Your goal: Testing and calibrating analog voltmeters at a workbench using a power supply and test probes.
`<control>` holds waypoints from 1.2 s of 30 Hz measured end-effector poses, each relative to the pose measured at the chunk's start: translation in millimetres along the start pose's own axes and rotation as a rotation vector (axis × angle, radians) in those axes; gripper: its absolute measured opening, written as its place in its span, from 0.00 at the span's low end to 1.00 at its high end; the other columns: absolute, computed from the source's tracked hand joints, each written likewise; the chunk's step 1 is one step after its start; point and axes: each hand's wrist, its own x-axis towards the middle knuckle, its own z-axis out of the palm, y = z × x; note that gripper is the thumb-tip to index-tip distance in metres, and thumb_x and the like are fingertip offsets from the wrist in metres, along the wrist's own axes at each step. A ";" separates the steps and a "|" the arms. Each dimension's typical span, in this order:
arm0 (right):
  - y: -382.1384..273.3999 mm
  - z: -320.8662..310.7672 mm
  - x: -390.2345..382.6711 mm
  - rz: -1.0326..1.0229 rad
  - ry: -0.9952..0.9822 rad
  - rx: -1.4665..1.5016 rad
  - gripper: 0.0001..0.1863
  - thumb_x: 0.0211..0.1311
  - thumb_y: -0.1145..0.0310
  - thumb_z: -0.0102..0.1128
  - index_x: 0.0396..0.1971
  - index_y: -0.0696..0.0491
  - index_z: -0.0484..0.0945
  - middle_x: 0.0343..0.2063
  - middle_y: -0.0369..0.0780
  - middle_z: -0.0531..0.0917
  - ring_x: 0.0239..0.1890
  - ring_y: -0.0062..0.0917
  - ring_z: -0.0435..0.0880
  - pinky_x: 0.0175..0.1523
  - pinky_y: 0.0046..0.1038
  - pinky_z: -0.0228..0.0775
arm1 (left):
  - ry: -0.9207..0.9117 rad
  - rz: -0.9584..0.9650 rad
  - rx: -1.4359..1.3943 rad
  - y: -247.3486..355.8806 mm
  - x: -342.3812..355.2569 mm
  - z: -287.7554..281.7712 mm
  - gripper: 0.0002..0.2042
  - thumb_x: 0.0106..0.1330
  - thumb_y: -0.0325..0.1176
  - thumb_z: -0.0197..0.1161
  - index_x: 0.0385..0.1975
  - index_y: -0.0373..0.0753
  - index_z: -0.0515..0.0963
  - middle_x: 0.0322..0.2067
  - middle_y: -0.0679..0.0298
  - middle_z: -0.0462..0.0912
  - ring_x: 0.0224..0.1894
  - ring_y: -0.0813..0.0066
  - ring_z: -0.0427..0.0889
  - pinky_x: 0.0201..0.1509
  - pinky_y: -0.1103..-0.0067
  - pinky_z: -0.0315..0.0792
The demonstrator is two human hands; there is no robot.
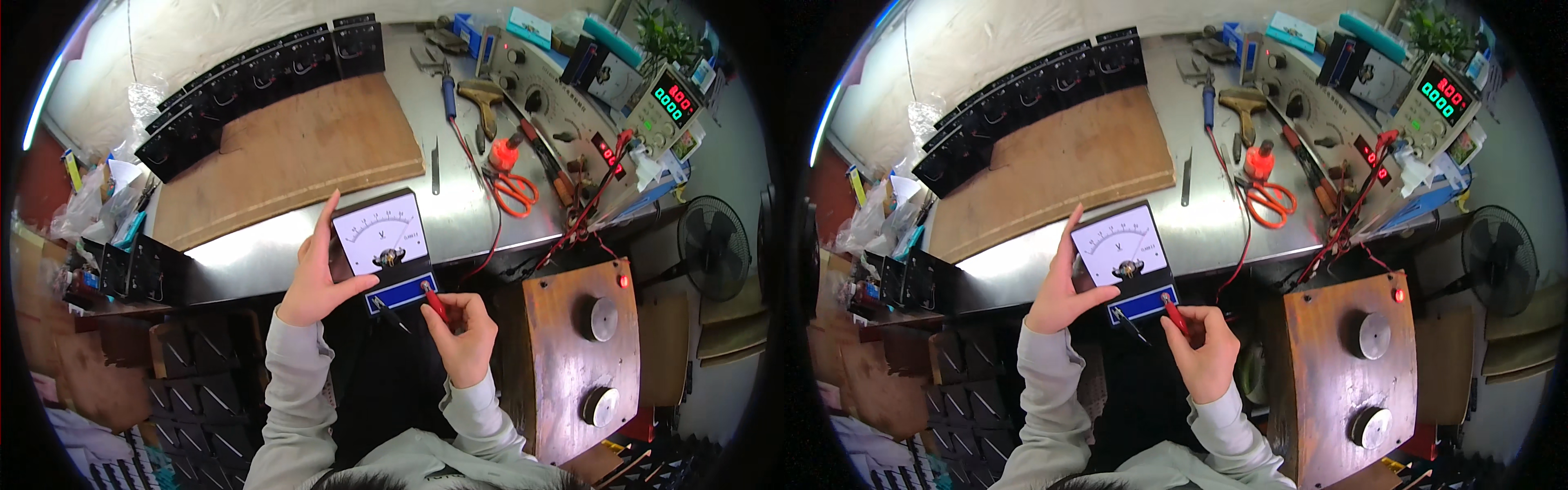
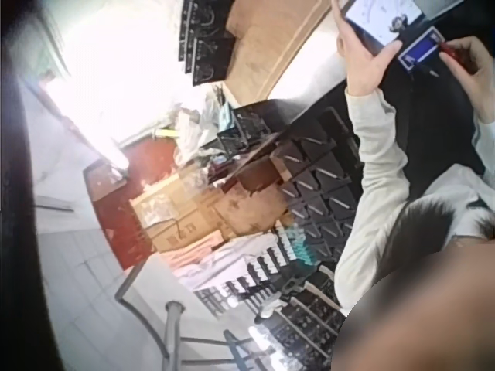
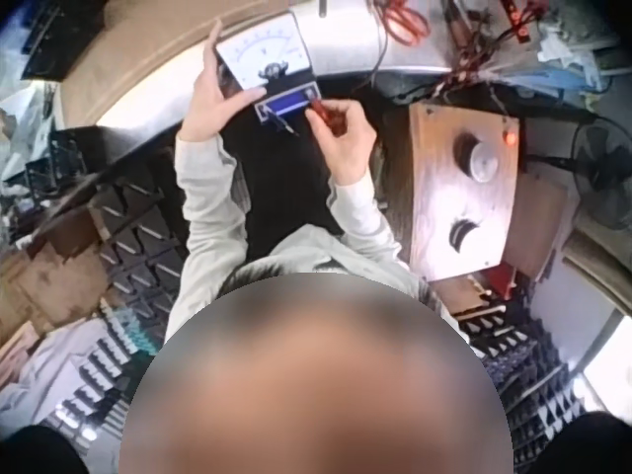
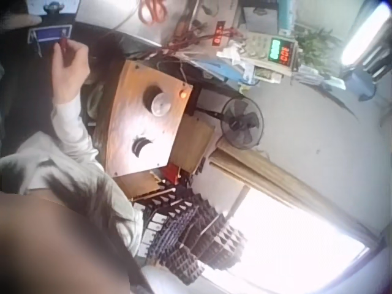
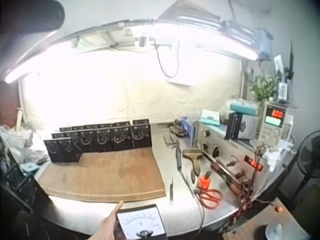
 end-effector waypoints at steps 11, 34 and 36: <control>-5.9 -32.6 -2.9 -0.168 0.002 0.364 0.06 0.62 0.82 0.63 0.37 0.58 0.76 0.34 0.39 0.82 0.29 0.16 0.78 0.33 0.17 0.68 | 0.183 0.088 0.312 -24.2 -6.7 -3.0 0.45 0.42 0.44 0.82 0.60 0.29 0.67 0.52 0.45 0.78 0.55 0.43 0.77 0.61 0.61 0.70; 15.0 32.4 -44.2 -0.200 -0.579 -0.357 0.08 0.58 0.78 0.70 0.35 0.62 0.81 0.25 0.35 0.82 0.28 0.12 0.76 0.34 0.15 0.68 | 1.294 -1.221 1.331 1.0 -351.6 -398.6 0.48 0.40 0.49 0.79 0.68 0.57 0.64 0.56 0.56 0.78 0.60 0.53 0.75 0.64 0.54 0.67; 19.9 20.9 -46.2 -0.224 -0.526 -0.426 0.08 0.57 0.77 0.71 0.34 0.61 0.81 0.24 0.34 0.82 0.27 0.11 0.77 0.33 0.14 0.67 | 1.079 -1.434 1.179 -21.9 -347.7 -402.7 0.50 0.40 0.50 0.79 0.70 0.60 0.62 0.60 0.58 0.77 0.63 0.54 0.74 0.65 0.54 0.66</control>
